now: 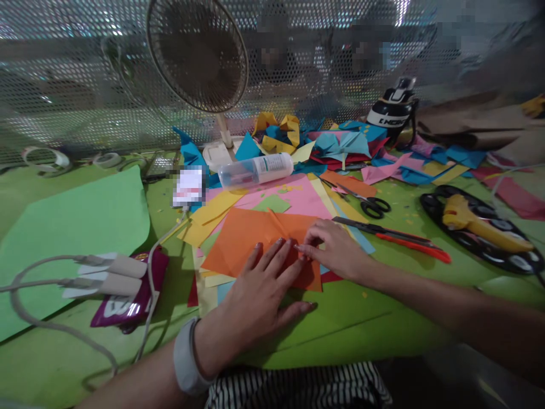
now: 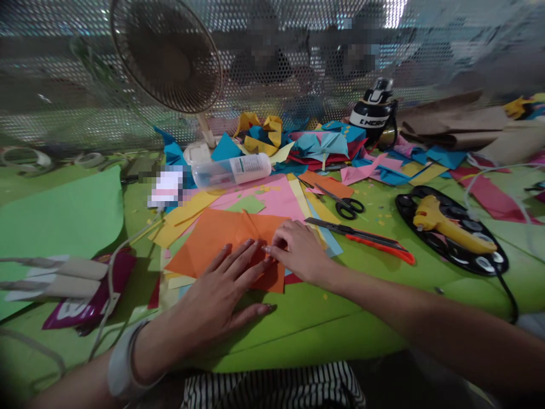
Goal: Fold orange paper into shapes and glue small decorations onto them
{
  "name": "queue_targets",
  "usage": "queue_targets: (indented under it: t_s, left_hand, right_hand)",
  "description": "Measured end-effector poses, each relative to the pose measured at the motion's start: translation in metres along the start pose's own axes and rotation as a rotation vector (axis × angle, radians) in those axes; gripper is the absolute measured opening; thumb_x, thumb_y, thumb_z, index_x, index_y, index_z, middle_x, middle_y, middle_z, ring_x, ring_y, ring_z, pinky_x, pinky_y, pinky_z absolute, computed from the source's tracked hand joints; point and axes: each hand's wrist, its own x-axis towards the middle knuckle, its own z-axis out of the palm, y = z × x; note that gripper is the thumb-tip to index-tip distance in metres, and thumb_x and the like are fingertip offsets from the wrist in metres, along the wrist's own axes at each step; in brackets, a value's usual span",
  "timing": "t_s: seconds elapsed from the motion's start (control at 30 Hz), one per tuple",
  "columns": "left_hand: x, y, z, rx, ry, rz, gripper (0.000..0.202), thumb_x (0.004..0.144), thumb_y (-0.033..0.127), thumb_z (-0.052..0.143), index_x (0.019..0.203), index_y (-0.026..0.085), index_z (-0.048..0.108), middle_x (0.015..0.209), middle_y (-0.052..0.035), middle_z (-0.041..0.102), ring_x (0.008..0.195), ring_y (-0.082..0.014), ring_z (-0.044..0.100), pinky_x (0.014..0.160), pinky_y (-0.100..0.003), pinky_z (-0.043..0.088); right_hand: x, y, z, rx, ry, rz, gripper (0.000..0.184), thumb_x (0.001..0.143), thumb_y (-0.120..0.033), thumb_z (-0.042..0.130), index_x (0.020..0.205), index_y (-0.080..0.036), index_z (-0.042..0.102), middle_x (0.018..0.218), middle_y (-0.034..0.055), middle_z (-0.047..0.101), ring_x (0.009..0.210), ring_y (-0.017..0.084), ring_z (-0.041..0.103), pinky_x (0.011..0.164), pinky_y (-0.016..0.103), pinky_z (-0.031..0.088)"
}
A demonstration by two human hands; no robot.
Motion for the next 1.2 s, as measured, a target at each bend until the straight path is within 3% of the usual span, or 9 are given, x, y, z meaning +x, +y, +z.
queue_targets:
  t_s: [0.2,0.43,0.7,1.2]
  left_hand:
    - [0.0002,-0.0045,0.0009,-0.023,0.041,0.085,0.069,0.09,0.062,0.034,0.144,0.02,0.028,0.151,-0.0074,0.029,0.141,-0.023,0.018,0.116,-0.046,0.011]
    - [0.001,-0.0032,-0.0027,-0.04,0.0,0.09,0.072,0.09,0.061,0.034,0.145,0.016,0.024,0.152,-0.0091,0.026,0.141,-0.0239,0.015,0.114,-0.046,0.018]
    - [-0.0013,-0.002,-0.0017,-0.061,0.041,0.024,0.065,0.087,0.061,0.041,0.139,0.022,0.037,0.147,-0.0108,0.035,0.136,-0.0299,0.028,0.113,-0.052,0.02]
    - [0.0014,0.0037,-0.0039,-0.033,0.03,0.043,0.06,0.089,0.056,0.041,0.133,0.015,0.044,0.138,-0.0098,0.048,0.125,-0.0279,0.041,0.107,-0.044,0.031]
  right_hand:
    - [0.0008,0.0009,-0.0009,-0.009,-0.017,-0.003,0.013,0.082,-0.026,0.062,0.071,-0.019,0.06,0.081,0.0017,0.058,0.082,0.018,0.052,0.075,0.032,0.037]
    - [0.0014,0.0003,-0.001,-0.026,-0.024,0.01,0.013,0.082,-0.026,0.062,0.071,-0.019,0.06,0.082,0.0019,0.058,0.083,0.018,0.052,0.077,0.033,0.037]
    - [0.0013,0.0017,0.0015,-0.039,0.005,-0.011,0.021,0.085,-0.034,0.059,0.072,-0.019,0.059,0.082,0.0022,0.057,0.081,0.018,0.052,0.075,0.032,0.037]
    - [0.0002,0.0015,0.0024,0.013,0.057,-0.01,0.023,0.086,-0.039,0.058,0.075,-0.018,0.056,0.083,0.0021,0.057,0.082,0.018,0.052,0.074,0.032,0.037]
